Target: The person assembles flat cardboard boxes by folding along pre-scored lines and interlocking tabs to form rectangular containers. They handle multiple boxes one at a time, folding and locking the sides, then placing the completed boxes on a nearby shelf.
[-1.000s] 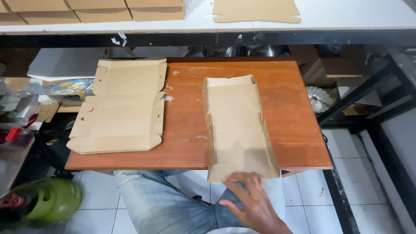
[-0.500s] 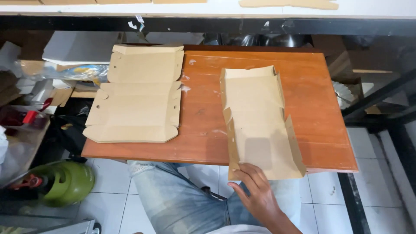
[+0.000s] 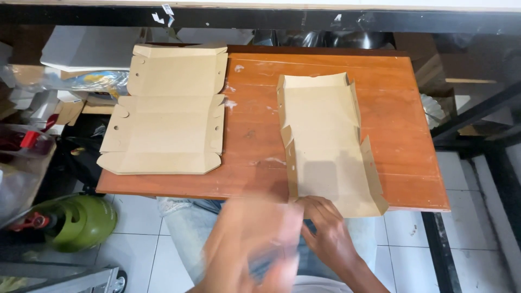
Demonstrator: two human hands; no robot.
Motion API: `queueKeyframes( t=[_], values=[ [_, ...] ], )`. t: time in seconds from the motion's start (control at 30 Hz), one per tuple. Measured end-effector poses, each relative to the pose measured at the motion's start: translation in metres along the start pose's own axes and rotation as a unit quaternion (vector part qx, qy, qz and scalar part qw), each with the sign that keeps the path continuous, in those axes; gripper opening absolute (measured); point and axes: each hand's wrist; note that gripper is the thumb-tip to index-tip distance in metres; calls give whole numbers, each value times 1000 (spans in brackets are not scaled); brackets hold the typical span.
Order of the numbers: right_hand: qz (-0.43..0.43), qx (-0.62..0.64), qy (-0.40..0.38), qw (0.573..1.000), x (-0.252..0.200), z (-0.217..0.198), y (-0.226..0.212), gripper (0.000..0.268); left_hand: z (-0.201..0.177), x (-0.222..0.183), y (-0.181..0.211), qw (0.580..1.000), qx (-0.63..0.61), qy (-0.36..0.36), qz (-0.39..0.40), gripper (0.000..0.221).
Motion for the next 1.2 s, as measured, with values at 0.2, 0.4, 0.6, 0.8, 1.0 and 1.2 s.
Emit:
queueKeyframes(
  t=[0.2, 0.4, 0.6, 0.8, 1.0, 1.2],
  values=[
    [-46, -5, 8, 999, 28, -16, -9, 19, 49, 27, -129, 868, 151, -265, -391, 63],
    [31, 109, -15, 993, 40, -28, -9, 7, 36, 13, -160, 854, -12, -272, -443, 16],
    [250, 95, -145, 953, 73, -42, 2, 25, 25, -12, -175, 842, -124, -222, -476, 17],
    [273, 215, -185, 919, 91, -49, 16, 37, 39, -16, -166, 802, -229, -150, -531, 33],
    [356, 258, -167, 883, 102, -62, 3, 44, 38, -3, -139, 828, -103, -139, -533, 38],
    [417, 294, -122, 851, 94, -56, 11, 27, 46, -7, -143, 822, -118, -100, -548, 34]
  ],
)
Point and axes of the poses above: each hand's wrist, its own x-axis towards the middle knuckle, its own z-axis out of the palm, y = z × x, and after that the axes turned 7 degrees about -z, right-handed
